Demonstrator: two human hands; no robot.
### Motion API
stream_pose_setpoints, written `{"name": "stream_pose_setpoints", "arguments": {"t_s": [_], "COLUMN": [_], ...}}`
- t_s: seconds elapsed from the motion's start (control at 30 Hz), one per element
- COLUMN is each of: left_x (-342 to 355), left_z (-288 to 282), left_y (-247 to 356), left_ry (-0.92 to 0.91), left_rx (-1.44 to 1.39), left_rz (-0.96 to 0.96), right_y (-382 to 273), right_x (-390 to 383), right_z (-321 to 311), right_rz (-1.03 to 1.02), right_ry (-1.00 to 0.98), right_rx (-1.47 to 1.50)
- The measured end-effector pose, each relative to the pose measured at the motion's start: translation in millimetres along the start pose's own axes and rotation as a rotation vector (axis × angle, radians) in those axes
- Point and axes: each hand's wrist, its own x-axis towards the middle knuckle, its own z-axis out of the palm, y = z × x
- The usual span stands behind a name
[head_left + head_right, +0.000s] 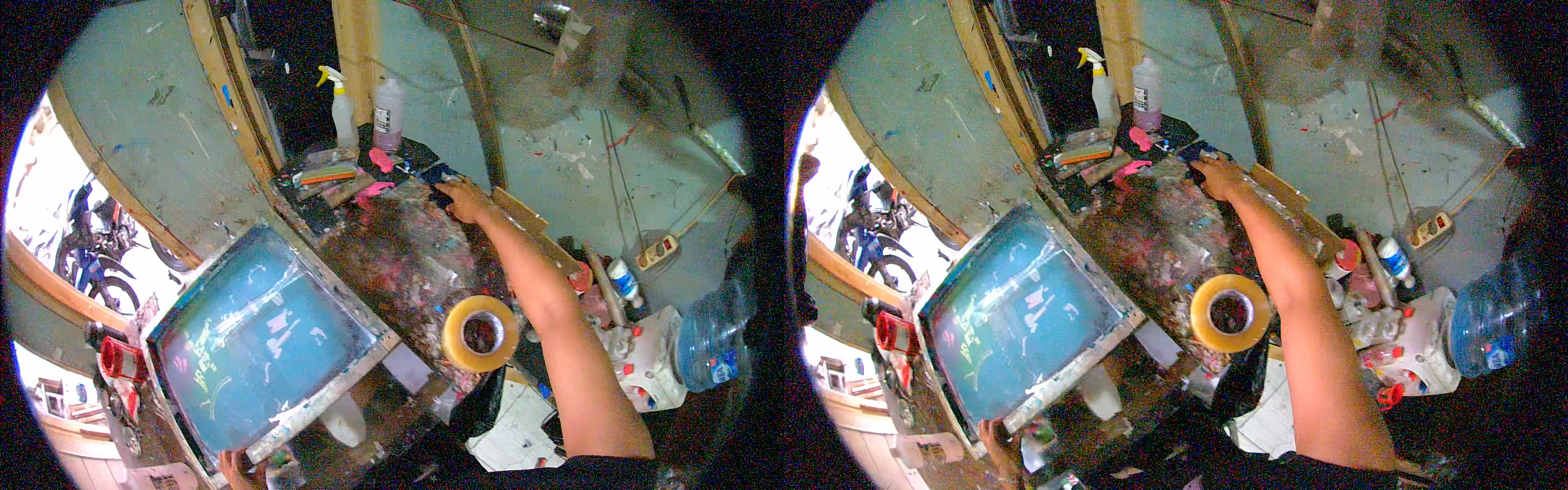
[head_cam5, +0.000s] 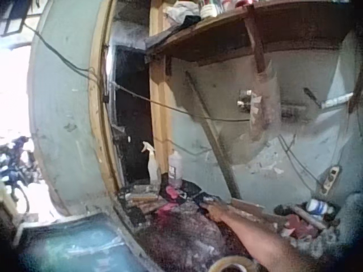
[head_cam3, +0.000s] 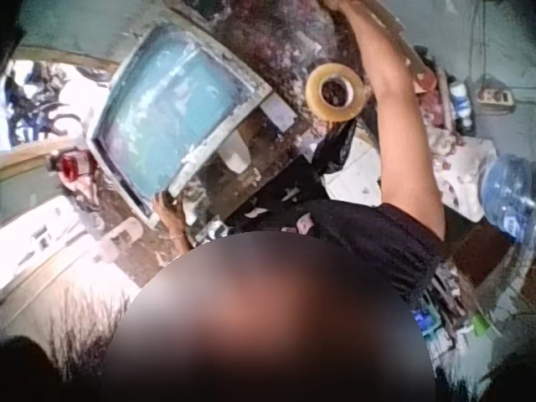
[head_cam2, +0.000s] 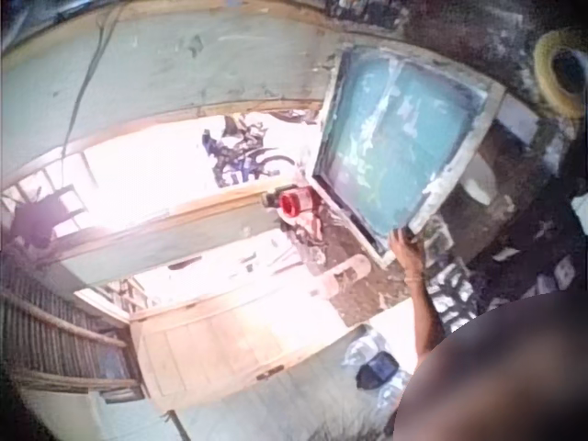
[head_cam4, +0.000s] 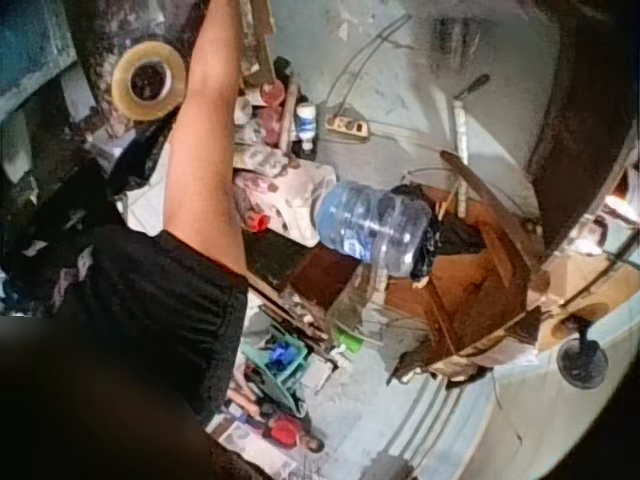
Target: The person applies tape to a screen printing frame, uses a squeegee to spread ink, and wipes the frame with a cloth. They then move to the floor and arrange multiple printed black mats with a green and white design.
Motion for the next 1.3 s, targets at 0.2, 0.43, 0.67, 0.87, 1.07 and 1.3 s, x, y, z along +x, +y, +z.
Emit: {"name": "stream_pose_setpoints", "arguments": {"t_s": [0.2, 0.43, 0.67, 0.87, 1.07, 1.3], "left_x": [11.0, 67.9, 202.4, 282.5, 287.9, 296.4], "left_z": [-78.0, -170.7, -254.4, -278.1, -290.3, -293.5], "left_y": [2.2, -76.3, -132.8, -63.4, -7.9, -2.6], "left_ry": [-0.149, 0.118, 0.209, 0.273, 0.129, 0.177], "left_rx": [-0.266, -0.362, -0.350, -0.124, -0.127, -0.019], "left_rz": [-0.118, 0.049, -0.113, 0.145, 0.032, 0.166], "right_y": [19.2, 0.8, -99.9, -218.3, -302.9, -383.7], "right_x": [19.5, 11.4, -7.0, -34.1, -32.0, -34.0], "right_z": [15.5, -30.3, -91.0, -62.9, -20.7, -76.7], "right_rz": [0.124, 0.542, 0.352, 0.017, -0.331, -0.530], "right_ry": [-0.302, -0.133, -0.265, -0.358, -0.503, -0.144], "right_rx": [0.113, 1.675, 1.490, 0.946, 0.798, 0.854]}}
